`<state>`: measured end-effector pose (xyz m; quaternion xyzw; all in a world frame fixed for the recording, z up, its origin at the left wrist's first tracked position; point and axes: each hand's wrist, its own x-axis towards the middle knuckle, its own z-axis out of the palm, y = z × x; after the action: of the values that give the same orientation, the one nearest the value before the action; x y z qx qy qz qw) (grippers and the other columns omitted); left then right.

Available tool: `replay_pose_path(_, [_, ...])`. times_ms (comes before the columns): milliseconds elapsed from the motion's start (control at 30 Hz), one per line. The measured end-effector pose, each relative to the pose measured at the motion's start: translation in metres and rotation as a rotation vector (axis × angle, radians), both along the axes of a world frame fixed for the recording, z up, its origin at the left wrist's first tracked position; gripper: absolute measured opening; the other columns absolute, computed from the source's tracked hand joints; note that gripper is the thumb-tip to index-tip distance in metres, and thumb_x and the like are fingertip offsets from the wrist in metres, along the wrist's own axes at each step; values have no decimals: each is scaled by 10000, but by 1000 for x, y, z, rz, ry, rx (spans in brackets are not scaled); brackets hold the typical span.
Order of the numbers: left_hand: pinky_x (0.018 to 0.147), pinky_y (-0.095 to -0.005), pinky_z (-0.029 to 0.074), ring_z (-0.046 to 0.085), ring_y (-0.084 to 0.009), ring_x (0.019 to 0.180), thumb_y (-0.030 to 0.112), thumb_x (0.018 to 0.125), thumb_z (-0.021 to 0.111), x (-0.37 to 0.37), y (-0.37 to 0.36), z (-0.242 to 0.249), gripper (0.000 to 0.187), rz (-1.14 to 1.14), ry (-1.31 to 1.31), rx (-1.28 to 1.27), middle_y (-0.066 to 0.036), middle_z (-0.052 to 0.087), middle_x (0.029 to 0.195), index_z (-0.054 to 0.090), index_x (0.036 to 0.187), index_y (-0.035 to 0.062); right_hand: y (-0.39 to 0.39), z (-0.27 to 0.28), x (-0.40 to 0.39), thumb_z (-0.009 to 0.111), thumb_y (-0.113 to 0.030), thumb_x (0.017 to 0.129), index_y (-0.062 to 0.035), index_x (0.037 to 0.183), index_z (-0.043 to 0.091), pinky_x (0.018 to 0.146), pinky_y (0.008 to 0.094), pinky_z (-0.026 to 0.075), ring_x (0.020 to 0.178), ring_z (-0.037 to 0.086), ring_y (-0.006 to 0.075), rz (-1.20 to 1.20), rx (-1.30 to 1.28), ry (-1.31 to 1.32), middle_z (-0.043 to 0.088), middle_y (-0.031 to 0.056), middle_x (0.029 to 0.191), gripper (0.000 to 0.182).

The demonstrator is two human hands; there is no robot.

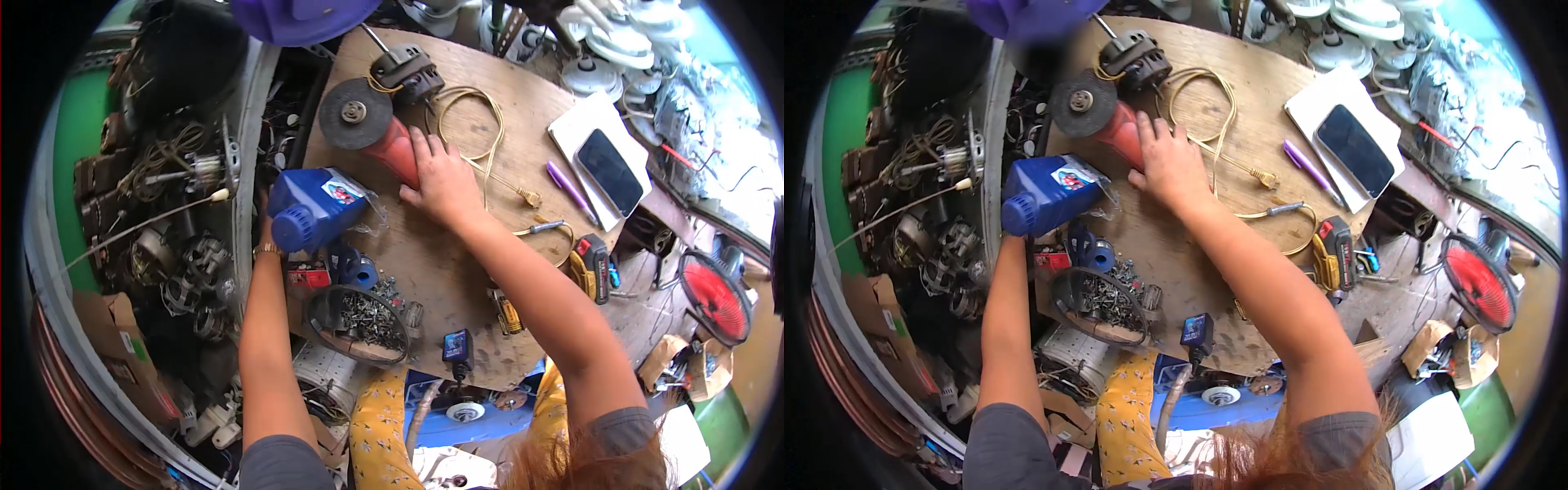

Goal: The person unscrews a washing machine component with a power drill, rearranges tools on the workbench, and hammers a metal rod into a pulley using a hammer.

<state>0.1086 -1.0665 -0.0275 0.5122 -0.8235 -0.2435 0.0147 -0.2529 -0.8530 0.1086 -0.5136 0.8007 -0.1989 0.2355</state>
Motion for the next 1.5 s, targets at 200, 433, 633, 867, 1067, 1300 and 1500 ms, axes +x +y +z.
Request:
replay_pose_path(200, [1049,-351,244,315,-309,1261,386,961,308,-17,87,90,553,105,203,229,-209,340,1351,320,1331,-25,-2,10,5,736,-339,667,-32,1348,296,852,413,464,1037,506,338,27,73,83,491,162,1170,867])
replay_pose_path(433, [1091,-390,158,205,-358,1333,314,947,359,-19,228,189,538,276,120,76,-222,248,1424,270,1376,1,4,22,12,716,-443,663,-77,1378,274,817,439,452,1048,484,303,58,153,343,464,133,1191,917])
replay_pose_path(633, [1084,-404,186,237,-368,1316,170,874,494,-10,312,218,566,350,187,195,-224,245,1419,273,1368,4,88,94,9,681,-275,679,-116,1353,334,973,466,314,1153,385,350,164,-180,200,354,163,1314,775])
replay_pose_path(867, [1058,-374,255,326,-317,1273,151,817,563,-65,378,258,553,129,234,522,-193,350,1364,366,1312,2,300,157,-43,669,-125,644,-125,1262,431,974,465,334,1161,374,399,-54,196,64,351,210,1310,662])
replay_pose_path(1067, [892,-369,418,535,-325,1037,268,828,567,-85,412,266,462,104,138,863,-225,517,1173,484,1182,-16,460,178,-62,655,-106,681,-47,1239,421,974,479,332,1153,375,455,-226,423,112,334,283,1304,608])
replay_pose_path(1300, [849,-292,448,578,-174,959,198,859,565,-37,410,296,410,330,222,940,-105,608,1059,482,1217,15,517,212,-23,679,-139,677,-50,1187,448,941,469,357,1112,411,429,-124,688,98,398,256,1252,567])
replay_pose_path(1500, [839,-300,450,568,-195,961,161,846,572,13,391,300,412,441,378,763,-141,568,1140,485,1220,12,484,218,-24,669,-107,697,-56,1141,499,811,407,440,954,534,334,-151,571,-108,504,183,1137,479])
